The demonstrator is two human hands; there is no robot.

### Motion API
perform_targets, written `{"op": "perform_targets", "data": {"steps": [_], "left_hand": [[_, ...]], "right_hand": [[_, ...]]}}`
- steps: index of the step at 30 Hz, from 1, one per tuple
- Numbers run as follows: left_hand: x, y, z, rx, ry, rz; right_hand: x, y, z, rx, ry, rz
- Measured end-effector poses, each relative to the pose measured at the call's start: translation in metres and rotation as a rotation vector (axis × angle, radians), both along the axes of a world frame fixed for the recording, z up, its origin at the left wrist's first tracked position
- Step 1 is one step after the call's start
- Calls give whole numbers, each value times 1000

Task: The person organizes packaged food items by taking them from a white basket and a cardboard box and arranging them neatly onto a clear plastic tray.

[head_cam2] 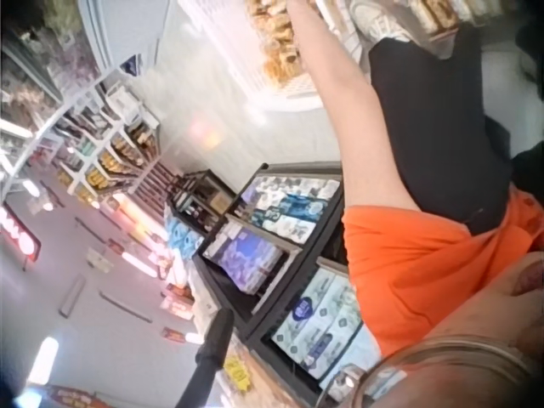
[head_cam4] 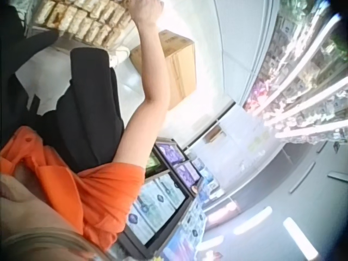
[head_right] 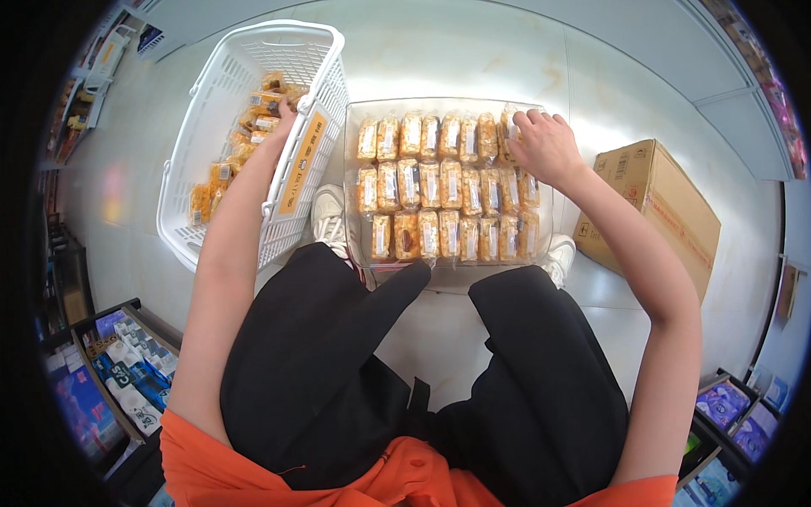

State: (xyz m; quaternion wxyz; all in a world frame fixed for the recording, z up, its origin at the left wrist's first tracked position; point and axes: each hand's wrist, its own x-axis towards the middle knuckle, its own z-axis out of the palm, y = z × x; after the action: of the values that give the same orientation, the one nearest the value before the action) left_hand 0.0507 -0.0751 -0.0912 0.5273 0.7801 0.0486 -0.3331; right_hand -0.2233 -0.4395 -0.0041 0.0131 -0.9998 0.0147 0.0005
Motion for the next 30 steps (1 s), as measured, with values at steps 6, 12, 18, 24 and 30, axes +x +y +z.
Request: {"op": "perform_targets", "data": {"steps": [6,12,18,24,30], "left_hand": [[18,-34,8,354,-158,-110],[109,55,-99,119,-93,36],[57,-6,-77,-15,-45,64],[53,-8,-76,470,-456,-126],[69,30,-76,297,-378,-281]], "right_hand": [[-13,-20,39,-55,63,38],[22,3,20,34,-109,77],[-23,-12,3,-52,34,-20],[-28,-13,9,-14,-44,-38],[-15,-7,-4,4,-60,18]]}}
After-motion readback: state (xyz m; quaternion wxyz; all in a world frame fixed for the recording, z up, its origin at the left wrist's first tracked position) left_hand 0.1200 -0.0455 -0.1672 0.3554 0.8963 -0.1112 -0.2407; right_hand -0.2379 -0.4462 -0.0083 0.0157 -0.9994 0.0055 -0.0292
